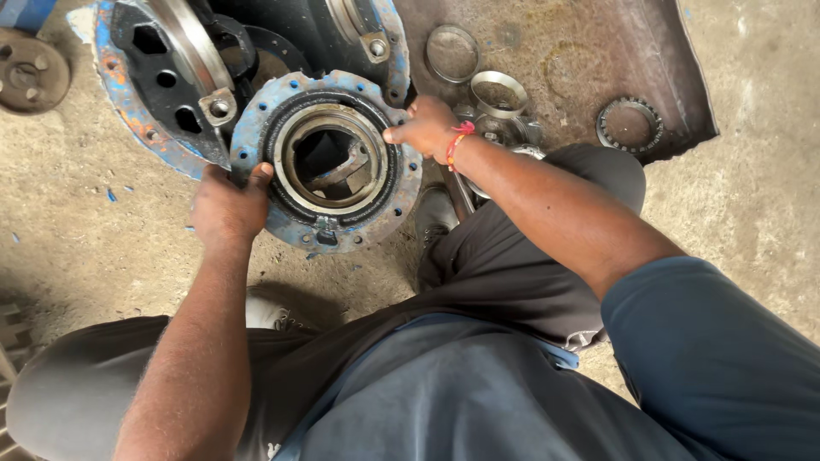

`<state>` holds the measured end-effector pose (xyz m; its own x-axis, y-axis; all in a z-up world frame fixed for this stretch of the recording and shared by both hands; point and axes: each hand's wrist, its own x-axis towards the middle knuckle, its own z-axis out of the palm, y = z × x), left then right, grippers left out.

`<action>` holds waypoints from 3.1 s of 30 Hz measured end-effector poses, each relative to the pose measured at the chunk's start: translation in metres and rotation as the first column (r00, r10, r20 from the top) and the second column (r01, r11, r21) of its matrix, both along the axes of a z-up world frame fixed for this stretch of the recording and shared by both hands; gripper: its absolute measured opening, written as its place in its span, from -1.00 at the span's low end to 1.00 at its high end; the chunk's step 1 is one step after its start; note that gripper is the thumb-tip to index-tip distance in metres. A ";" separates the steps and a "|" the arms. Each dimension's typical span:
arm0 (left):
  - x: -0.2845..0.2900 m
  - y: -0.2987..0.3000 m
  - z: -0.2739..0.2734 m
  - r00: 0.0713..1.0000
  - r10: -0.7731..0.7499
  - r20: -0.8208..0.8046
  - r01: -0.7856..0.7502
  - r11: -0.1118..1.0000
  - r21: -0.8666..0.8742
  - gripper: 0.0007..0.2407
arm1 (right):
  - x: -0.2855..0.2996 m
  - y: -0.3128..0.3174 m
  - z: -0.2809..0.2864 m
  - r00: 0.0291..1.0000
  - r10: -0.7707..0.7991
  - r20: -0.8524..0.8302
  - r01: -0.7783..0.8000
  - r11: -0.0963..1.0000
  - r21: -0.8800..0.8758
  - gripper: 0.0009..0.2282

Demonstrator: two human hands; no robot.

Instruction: The person is assembling mechanical parts, specifically a differential housing. They place a circular metal component into the housing, adjust it, and then place a gasket over it, pressing it into place.

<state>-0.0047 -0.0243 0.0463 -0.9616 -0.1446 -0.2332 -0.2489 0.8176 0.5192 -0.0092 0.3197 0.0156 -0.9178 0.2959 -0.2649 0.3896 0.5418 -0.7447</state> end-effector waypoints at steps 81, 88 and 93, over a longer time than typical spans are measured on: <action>0.031 0.020 0.017 0.991 0.133 0.007 -0.133 0.975 0.176 -0.34 | -0.043 0.004 -0.006 0.990 0.069 0.123 -0.047 0.984 -0.172 -0.63; 0.028 0.024 0.020 0.985 0.165 0.050 -0.171 0.970 0.173 -0.28 | -0.054 0.008 -0.002 0.974 0.170 0.149 -0.075 0.864 -0.498 -0.74; 0.022 0.028 0.006 0.973 0.210 0.094 -0.224 0.961 0.163 -0.31 | -0.047 -0.002 0.031 0.977 0.140 0.159 -0.041 0.861 -0.507 -0.81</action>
<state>0.0172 0.0035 0.0521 -0.8902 -0.2994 -0.3434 -0.4543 0.6399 0.6198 -0.0558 0.3179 0.0468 -0.8540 -0.0032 -0.5203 0.5135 0.1565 -0.8437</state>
